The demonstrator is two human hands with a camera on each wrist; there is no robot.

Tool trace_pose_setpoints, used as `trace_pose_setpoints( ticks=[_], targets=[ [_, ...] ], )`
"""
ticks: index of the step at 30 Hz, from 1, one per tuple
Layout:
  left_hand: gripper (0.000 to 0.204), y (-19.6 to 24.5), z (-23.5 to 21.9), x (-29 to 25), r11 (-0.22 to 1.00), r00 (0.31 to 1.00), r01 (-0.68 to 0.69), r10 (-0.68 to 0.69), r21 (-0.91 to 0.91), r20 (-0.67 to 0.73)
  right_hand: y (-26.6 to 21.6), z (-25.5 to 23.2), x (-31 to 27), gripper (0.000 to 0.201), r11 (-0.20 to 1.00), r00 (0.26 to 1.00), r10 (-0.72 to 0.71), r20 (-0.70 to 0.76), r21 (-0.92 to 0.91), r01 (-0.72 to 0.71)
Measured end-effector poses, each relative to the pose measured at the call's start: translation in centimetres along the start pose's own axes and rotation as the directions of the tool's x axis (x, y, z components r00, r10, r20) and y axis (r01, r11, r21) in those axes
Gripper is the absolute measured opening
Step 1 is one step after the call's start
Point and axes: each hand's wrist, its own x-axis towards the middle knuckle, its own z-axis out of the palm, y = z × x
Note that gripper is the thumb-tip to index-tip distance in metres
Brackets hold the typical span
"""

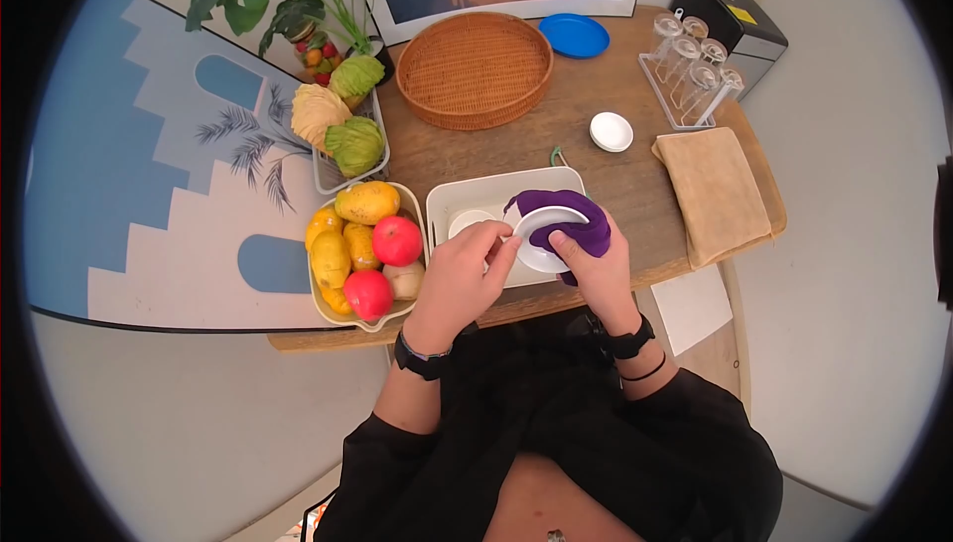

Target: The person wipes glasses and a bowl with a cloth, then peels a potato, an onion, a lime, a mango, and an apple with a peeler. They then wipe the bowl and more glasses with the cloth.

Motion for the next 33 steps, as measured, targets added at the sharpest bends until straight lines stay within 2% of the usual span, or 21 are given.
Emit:
trace_pose_setpoints(
  ticks=[2,3,5,6,8,11,12,13,14,15,18,19,20,22,24,26,27,28,29,32,33],
  targets=[
    [0.013,-0.9,0.4,-0.1,0.999,0.999,-0.034,0.034,0.042,-0.015,-0.3,0.3,-0.1,0.045,0.999,0.999,0.029,0.018,-0.020,-0.029],
    [0.013,-0.8,0.5,-0.2,0.999,0.999,-0.030,0.031,0.041,-0.015,-0.2,0.4,-0.2,0.045,0.999,0.999,0.032,0.019,-0.021,-0.031],
    [0.013,-0.3,1.1,-0.1,0.986,0.986,0.148,-0.154,-0.076,-0.071,0.0,0.6,-0.3,0.053,0.999,0.986,0.032,0.162,0.031,-0.037],
    [0.013,-0.4,1.4,-0.1,0.986,0.986,0.147,-0.152,-0.075,-0.070,-0.1,0.6,-0.4,0.053,0.999,0.987,0.031,0.160,0.031,-0.036],
    [0.012,-0.4,1.8,-0.1,0.999,0.987,0.028,-0.022,0.034,-0.156,-0.2,0.6,-0.4,0.060,0.971,0.966,0.188,0.179,0.114,-0.210],
    [0.010,0.6,0.9,-0.1,0.979,0.998,-0.047,0.056,0.196,-0.040,-0.4,0.3,0.0,0.052,0.969,0.967,0.229,0.109,0.072,-0.238],
    [0.010,0.4,0.5,0.1,0.978,0.997,-0.045,0.056,0.202,-0.047,-0.1,0.0,0.2,0.052,0.969,0.967,0.226,0.117,0.073,-0.235],
    [0.013,0.1,0.0,0.3,0.941,0.987,-0.158,0.148,0.299,0.056,0.4,-0.4,0.3,0.051,0.986,0.984,0.071,0.166,-0.159,-0.044],
    [0.017,-0.1,-0.3,0.4,0.884,0.960,-0.272,0.224,0.380,0.166,0.4,-0.3,0.4,0.051,0.916,0.966,-0.069,0.248,-0.368,0.160],
    [0.021,0.3,-0.3,0.4,0.843,0.937,-0.326,0.229,0.429,0.262,-0.7,-0.2,0.3,0.051,0.858,0.942,-0.058,0.332,-0.465,0.217],
    [0.016,1.2,-0.7,0.9,0.808,0.932,-0.362,0.307,0.465,0.193,-0.4,0.0,0.5,0.053,0.863,0.953,-0.086,0.292,-0.457,0.218],
    [0.013,0.7,-0.7,1.4,0.851,0.945,-0.325,0.309,0.412,0.107,-0.2,0.0,0.5,0.053,0.864,0.965,-0.137,0.225,-0.449,0.227],
    [0.013,0.4,-0.3,1.3,0.851,0.945,-0.326,0.310,0.412,0.109,0.1,0.1,0.7,0.053,0.887,0.974,-0.167,0.156,-0.408,0.217],
    [0.012,0.0,0.6,0.9,0.997,0.994,-0.042,0.048,0.059,-0.102,1.1,0.3,0.9,0.053,0.948,0.978,-0.204,0.042,-0.242,0.208],
    [0.016,-0.3,1.3,0.2,0.999,0.999,-0.013,0.015,0.038,-0.046,1.9,0.7,0.7,0.053,0.961,0.981,-0.193,0.025,-0.198,0.194],
    [0.020,-0.2,1.8,-0.4,0.992,1.000,0.024,-0.023,0.123,-0.012,1.6,0.7,0.5,0.052,0.972,0.984,-0.178,0.020,-0.154,0.179],
    [0.020,-0.4,1.6,-0.6,0.992,1.000,0.029,-0.028,0.123,-0.013,0.6,0.6,0.3,0.052,0.950,0.984,-0.108,0.143,-0.278,0.145],
    [0.021,-0.6,1.1,-0.7,0.955,0.994,-0.059,0.031,0.291,0.100,0.1,0.6,0.3,0.052,0.909,0.967,-0.022,0.253,-0.398,0.126],
    [0.023,-0.7,0.7,-0.7,0.884,0.973,-0.164,0.070,0.438,0.222,0.3,0.6,0.4,0.052,0.833,0.931,-0.113,0.347,-0.478,0.279],
    [0.013,0.4,-0.4,-0.2,0.878,0.972,-0.163,0.067,0.449,0.224,-0.2,1.1,0.4,0.051,0.857,0.938,-0.133,0.321,-0.438,0.271],
    [0.013,0.3,-0.3,0.1,0.878,0.972,-0.166,0.068,0.449,0.227,0.1,1.1,0.5,0.051,0.882,0.959,-0.134,0.248,-0.411,0.229]
  ],
)
